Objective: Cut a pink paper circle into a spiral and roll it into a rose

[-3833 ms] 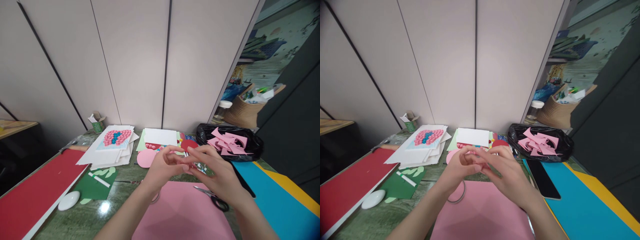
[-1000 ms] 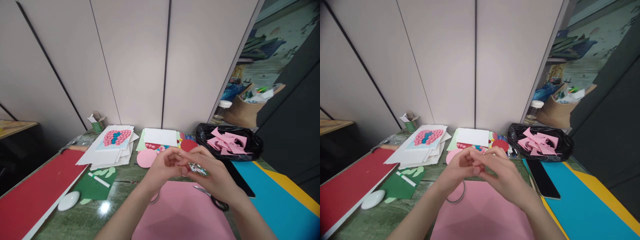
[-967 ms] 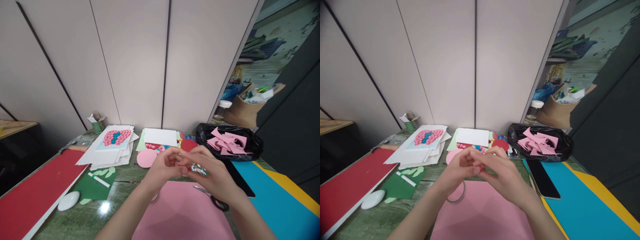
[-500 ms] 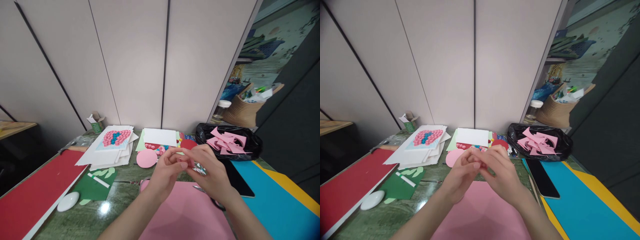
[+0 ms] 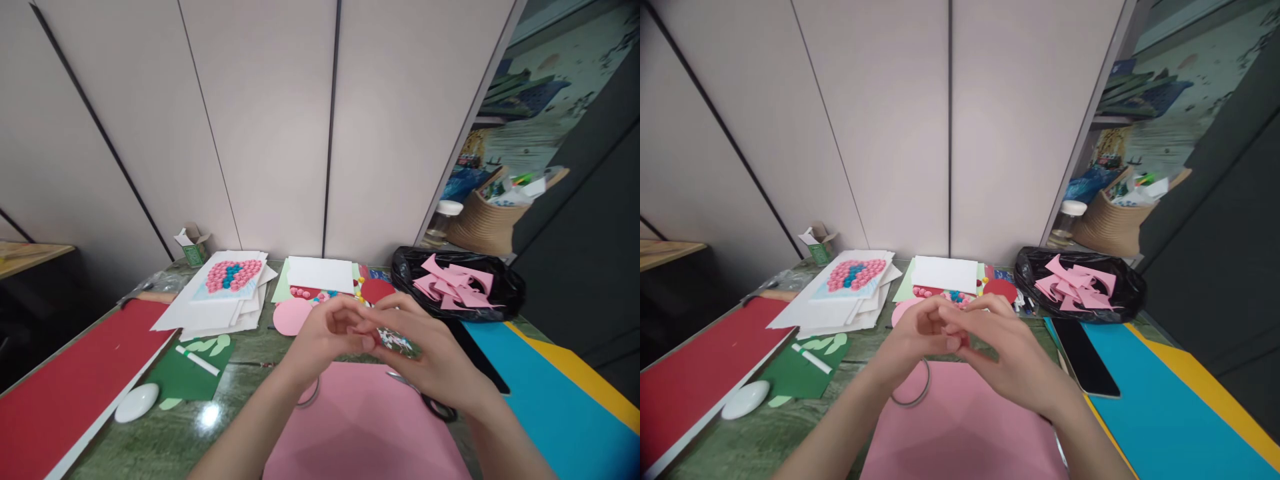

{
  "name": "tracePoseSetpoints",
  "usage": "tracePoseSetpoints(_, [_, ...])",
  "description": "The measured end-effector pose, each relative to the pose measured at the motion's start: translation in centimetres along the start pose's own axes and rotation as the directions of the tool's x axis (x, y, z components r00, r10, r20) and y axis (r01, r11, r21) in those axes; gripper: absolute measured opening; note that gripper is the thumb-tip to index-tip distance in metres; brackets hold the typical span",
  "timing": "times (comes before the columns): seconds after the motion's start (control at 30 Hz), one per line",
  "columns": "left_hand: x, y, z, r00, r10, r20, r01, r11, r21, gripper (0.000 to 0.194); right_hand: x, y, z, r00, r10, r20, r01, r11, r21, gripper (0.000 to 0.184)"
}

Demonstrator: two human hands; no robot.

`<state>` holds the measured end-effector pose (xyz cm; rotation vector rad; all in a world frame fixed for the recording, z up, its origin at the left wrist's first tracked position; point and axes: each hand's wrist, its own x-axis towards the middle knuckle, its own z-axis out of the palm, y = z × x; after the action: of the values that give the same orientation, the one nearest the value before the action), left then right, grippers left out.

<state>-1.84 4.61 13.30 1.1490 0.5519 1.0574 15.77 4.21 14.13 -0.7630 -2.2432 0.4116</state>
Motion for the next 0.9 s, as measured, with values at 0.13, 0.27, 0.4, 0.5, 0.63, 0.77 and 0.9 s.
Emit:
tracePoseSetpoints(0.13, [-0.1,0.9,-0.5,0.994,-0.078,0.077,0.069,0.991,0.116,0.021,0.1,-0.1,-0.3,0.993,0.052,0.103,-0.055,0.998,0.027,0.044])
tracePoseSetpoints(0.27, [-0.1,0.9,-0.4,0.995,-0.080,0.066,0.072,0.990,0.117,0.022,0.3,-0.4,-0.5,0.984,0.095,0.148,-0.098,0.995,0.014,0.045])
tracePoseSetpoints(0.4, [0.1,0.1,-0.1,0.998,-0.037,0.044,0.035,0.998,0.043,0.021,0.4,-0.6,-0.5,0.988,0.089,0.128,-0.090,0.996,0.004,0.048])
tracePoseSetpoints(0.5, [0.2,-0.5,0.1,1.000,-0.014,-0.002,0.013,0.998,-0.066,0.023,0.4,-0.5,-0.4,0.994,0.073,0.080,-0.070,0.996,-0.047,0.046])
tracePoseSetpoints(0.63, [0.3,-0.8,0.5,1.000,-0.027,-0.003,0.025,0.970,-0.242,0.021,0.4,0.0,0.0,1.000,0.006,-0.022,-0.010,0.987,-0.159,0.048])
tracePoseSetpoints(0.77, [0.4,-1.1,0.8,0.997,-0.069,-0.027,0.052,0.918,-0.393,0.022,0.5,0.6,0.5,0.977,-0.170,-0.132,0.138,0.966,-0.218,0.056])
tracePoseSetpoints(0.9, [0.5,-1.2,0.7,0.997,-0.040,-0.061,0.013,0.922,-0.388,0.023,0.6,0.6,0.8,0.964,-0.211,-0.159,0.169,0.956,-0.242,0.056])
